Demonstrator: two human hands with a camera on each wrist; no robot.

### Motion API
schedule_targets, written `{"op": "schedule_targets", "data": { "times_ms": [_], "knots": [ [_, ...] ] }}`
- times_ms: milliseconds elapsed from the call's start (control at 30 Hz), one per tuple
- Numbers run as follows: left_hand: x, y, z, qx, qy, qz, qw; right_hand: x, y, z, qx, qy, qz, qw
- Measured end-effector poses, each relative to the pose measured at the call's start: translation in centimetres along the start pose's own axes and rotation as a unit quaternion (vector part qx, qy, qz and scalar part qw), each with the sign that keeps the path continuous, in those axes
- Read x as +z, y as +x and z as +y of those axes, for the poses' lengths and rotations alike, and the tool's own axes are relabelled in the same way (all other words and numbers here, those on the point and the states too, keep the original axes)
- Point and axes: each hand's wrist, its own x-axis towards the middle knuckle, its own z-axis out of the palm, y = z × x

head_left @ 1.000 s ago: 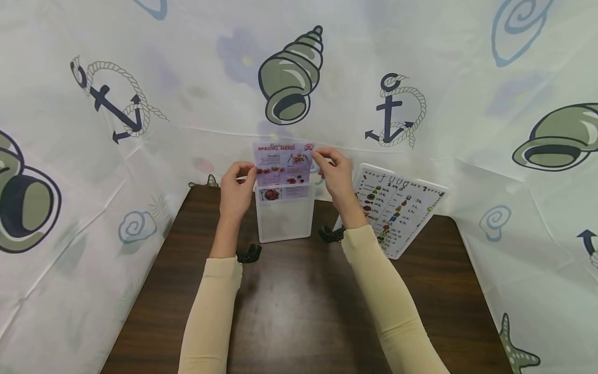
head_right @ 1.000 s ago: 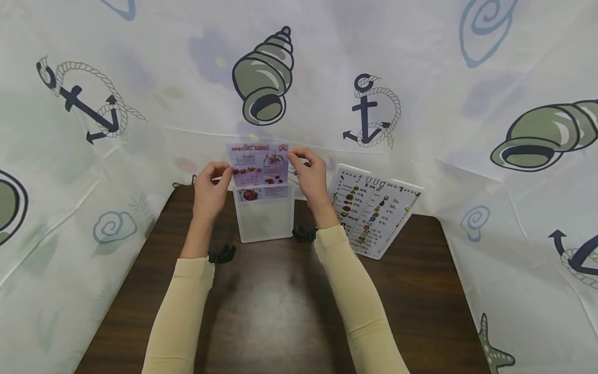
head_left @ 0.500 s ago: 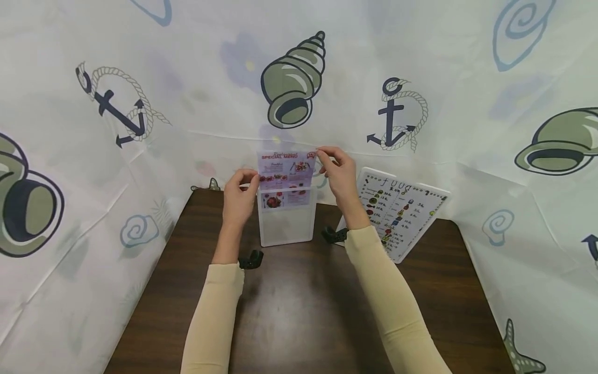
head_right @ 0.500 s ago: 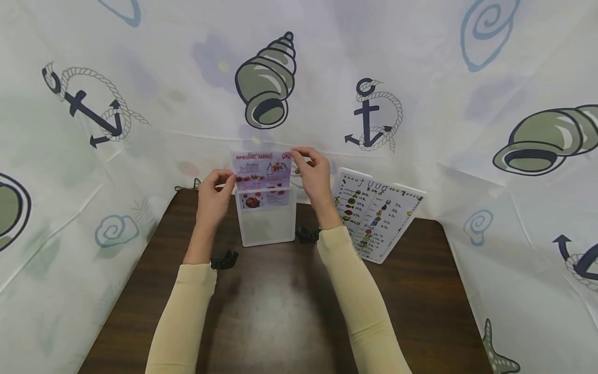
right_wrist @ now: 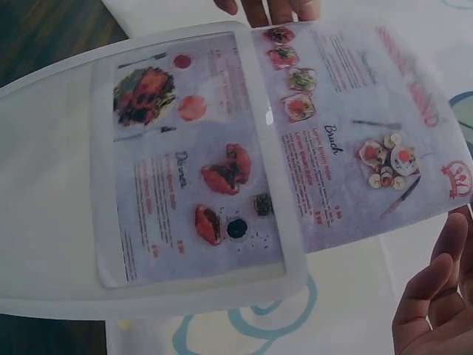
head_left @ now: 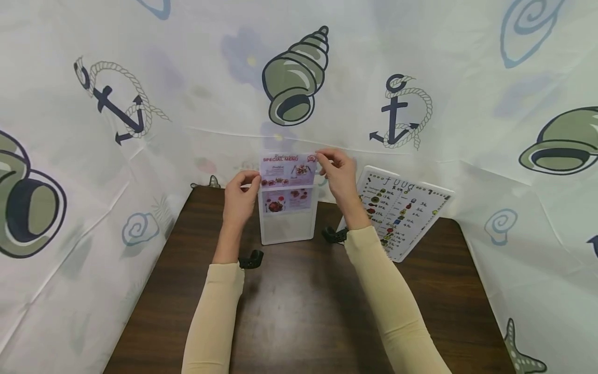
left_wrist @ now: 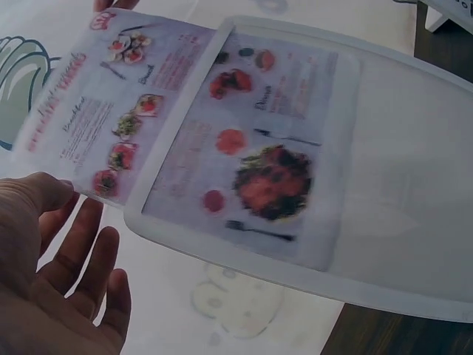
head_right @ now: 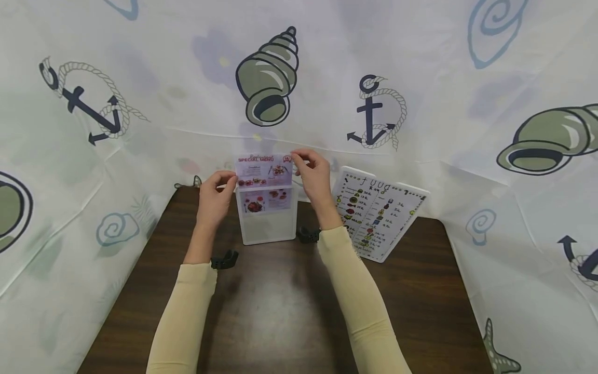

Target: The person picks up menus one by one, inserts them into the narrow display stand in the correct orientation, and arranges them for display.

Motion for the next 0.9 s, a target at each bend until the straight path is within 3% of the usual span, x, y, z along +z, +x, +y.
{"op": "schedule_targets", "data": {
  "times_ms": [300,900],
  "knots": [
    [0.2,0.1,0.2,0.013,-0.012,0.012,0.9998,0.0,-0.7,0.9,0.008,-0.015,-0.009,0.9998],
    [0.9,-0.3,-0.8,0.004,-0.007,0.001,1.0,0.0,-1.5,3.3,0.033,-0.011,0.008,0.9994]
  ]
}}
